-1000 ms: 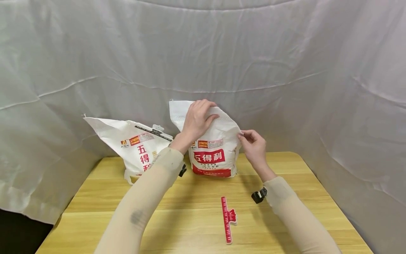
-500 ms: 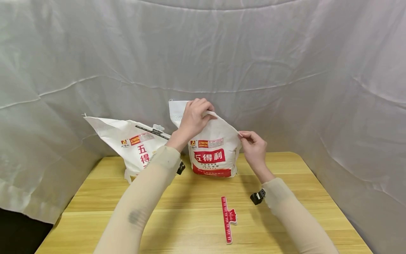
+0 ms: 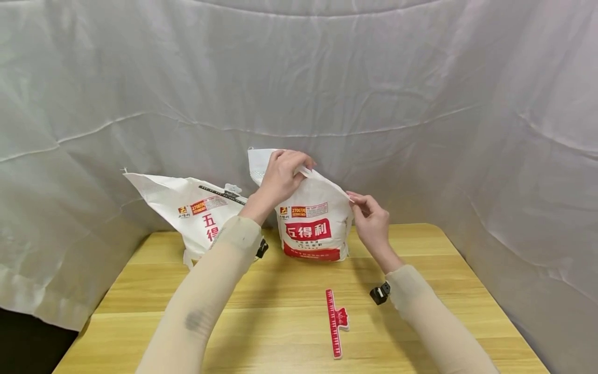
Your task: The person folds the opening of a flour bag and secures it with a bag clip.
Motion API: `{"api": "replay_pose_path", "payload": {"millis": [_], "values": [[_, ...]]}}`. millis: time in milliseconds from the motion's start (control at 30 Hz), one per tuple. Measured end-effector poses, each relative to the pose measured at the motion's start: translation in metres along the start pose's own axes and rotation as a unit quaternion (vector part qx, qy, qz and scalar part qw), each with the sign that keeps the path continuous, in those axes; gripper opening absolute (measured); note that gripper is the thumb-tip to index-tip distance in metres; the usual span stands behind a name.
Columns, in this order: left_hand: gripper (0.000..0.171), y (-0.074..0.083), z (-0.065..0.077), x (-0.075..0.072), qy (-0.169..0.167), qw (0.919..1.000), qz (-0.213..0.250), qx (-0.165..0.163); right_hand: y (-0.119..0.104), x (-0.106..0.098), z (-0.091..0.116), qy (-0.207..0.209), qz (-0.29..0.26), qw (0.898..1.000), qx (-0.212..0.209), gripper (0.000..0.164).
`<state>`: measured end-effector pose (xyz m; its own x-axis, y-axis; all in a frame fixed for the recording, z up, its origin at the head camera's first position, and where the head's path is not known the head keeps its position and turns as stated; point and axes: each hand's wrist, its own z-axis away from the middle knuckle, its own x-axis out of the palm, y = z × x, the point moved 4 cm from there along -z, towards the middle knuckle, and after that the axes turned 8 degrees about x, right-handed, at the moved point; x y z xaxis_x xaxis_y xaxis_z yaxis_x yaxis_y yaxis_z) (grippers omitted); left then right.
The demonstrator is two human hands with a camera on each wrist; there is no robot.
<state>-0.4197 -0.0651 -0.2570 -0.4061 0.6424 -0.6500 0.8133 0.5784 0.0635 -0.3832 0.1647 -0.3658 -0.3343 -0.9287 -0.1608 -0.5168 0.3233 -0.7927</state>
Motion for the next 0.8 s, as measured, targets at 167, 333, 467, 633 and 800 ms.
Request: {"api": "replay_pose_path", "payload": {"millis": [167, 333, 467, 633, 800], "values": [[0.017, 0.000, 0.002, 0.000, -0.041, 0.9991, -0.008, 0.006, 0.001, 0.001, 0.002, -0.036, -0.033, 0.998, 0.044, 0.021], [0.015, 0.000, 0.003, -0.001, -0.071, 0.9974, -0.005, -0.006, -0.017, -0.002, 0.002, -0.037, -0.042, 0.992, 0.113, 0.029], [0.033, 0.001, 0.003, 0.000, -0.090, 0.9957, -0.009, -0.023, -0.009, -0.001, -0.003, -0.037, -0.053, 0.988, 0.139, 0.028], [0.033, 0.003, 0.002, 0.002, -0.085, 0.9959, -0.018, -0.026, 0.001, 0.000, -0.005, -0.051, -0.060, 0.985, 0.151, 0.033], [0.020, 0.006, 0.004, 0.005, -0.077, 0.9968, -0.015, -0.020, 0.003, 0.002, -0.002, -0.053, -0.069, 0.985, 0.149, 0.037]]}}
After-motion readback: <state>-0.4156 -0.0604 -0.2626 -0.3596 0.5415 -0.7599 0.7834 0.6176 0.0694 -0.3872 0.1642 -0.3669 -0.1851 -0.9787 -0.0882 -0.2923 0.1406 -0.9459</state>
